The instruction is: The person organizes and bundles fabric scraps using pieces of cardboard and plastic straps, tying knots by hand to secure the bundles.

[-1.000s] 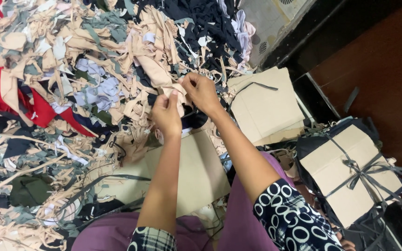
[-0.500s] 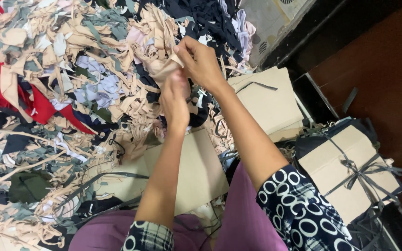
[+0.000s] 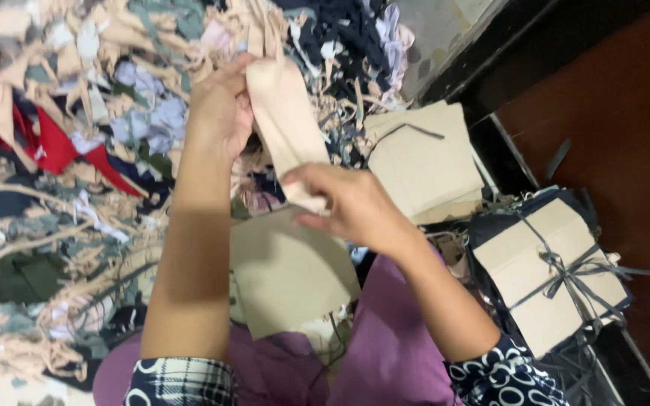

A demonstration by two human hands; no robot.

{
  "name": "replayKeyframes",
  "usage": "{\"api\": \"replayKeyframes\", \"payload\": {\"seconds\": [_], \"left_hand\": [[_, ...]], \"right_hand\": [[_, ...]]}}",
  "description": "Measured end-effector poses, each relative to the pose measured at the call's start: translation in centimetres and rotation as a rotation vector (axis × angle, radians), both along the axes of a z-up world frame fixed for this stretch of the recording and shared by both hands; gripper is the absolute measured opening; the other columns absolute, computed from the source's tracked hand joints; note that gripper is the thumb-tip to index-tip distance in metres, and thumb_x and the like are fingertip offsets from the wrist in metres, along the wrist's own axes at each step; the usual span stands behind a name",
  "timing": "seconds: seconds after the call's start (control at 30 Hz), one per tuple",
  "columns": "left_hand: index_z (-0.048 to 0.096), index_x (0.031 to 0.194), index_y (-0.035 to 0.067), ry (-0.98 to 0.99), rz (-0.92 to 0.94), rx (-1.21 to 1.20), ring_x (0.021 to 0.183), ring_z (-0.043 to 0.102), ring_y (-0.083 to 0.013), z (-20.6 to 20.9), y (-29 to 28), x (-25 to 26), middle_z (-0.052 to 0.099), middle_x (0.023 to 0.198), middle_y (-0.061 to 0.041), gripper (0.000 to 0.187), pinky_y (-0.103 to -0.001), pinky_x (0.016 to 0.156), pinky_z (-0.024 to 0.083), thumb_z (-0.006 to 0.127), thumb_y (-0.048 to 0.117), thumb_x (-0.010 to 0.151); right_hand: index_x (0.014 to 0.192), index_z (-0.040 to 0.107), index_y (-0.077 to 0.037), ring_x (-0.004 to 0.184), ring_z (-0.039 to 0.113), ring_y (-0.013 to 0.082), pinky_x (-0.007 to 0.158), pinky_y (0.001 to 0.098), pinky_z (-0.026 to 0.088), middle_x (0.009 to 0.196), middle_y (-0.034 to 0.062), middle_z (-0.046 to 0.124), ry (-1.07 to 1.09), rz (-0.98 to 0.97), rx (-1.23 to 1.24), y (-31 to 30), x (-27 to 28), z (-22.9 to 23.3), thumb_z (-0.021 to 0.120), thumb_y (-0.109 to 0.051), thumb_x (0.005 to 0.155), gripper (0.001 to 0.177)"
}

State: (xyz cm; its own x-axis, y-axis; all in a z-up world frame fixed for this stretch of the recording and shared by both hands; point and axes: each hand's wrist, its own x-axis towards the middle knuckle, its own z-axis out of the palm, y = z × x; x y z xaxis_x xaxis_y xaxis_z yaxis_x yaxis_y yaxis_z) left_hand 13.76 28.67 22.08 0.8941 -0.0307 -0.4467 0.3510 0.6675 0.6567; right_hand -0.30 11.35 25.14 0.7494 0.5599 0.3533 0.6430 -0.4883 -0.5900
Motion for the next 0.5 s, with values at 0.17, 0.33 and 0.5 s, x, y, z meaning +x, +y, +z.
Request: {"api": "replayKeyframes", "payload": {"seconds": [0.17,0.33,0.5], "left_hand": [[0.065,0.132,0.010,0.003,-0.081,0.385,0.118,0.070,-0.0291,-15.0,2.5,-6.4,0.072,0.118,-0.016,0.038,-0.045,0.101,0.059,0.066,0.014,0.095],[0.073,0.124,0.021,0.263,-0.207,0.729,0.104,0.074,-0.0236,-25.7,6.5,-14.1,0.073,0.104,-0.007,0.035,-0.046,0.093,0.058,0.062,0.026,0.092],[0.063,0.136,0.002,0.188,-0.143,0.276,0.096,0.064,-0.0197,-24.2,6.3,-16.8,0.054,0.094,-0.004,0.048,-0.047,0.102,0.053,0.064,0.005,0.088]], "right_hand": [[0.115,0.066,-0.021,0.092,0.074,0.0301,0.073,0.0437,0.061,0.106,0.0037,0.073,0.277,-0.072,-0.215,2.2,-7.2,-7.3,0.071,-0.020,0.089,0.026],[0.112,0.070,-0.016,0.086,0.073,0.0337,0.071,0.0469,0.060,0.104,0.0091,0.071,0.338,-0.004,-0.343,3.5,-13.7,-18.3,0.067,-0.020,0.090,0.022],[0.101,0.069,-0.023,0.070,0.072,0.0248,0.060,0.0366,0.059,0.084,-0.0027,0.062,0.189,-0.044,-0.281,4.2,-17.7,-19.7,0.063,-0.033,0.099,0.012]]}}
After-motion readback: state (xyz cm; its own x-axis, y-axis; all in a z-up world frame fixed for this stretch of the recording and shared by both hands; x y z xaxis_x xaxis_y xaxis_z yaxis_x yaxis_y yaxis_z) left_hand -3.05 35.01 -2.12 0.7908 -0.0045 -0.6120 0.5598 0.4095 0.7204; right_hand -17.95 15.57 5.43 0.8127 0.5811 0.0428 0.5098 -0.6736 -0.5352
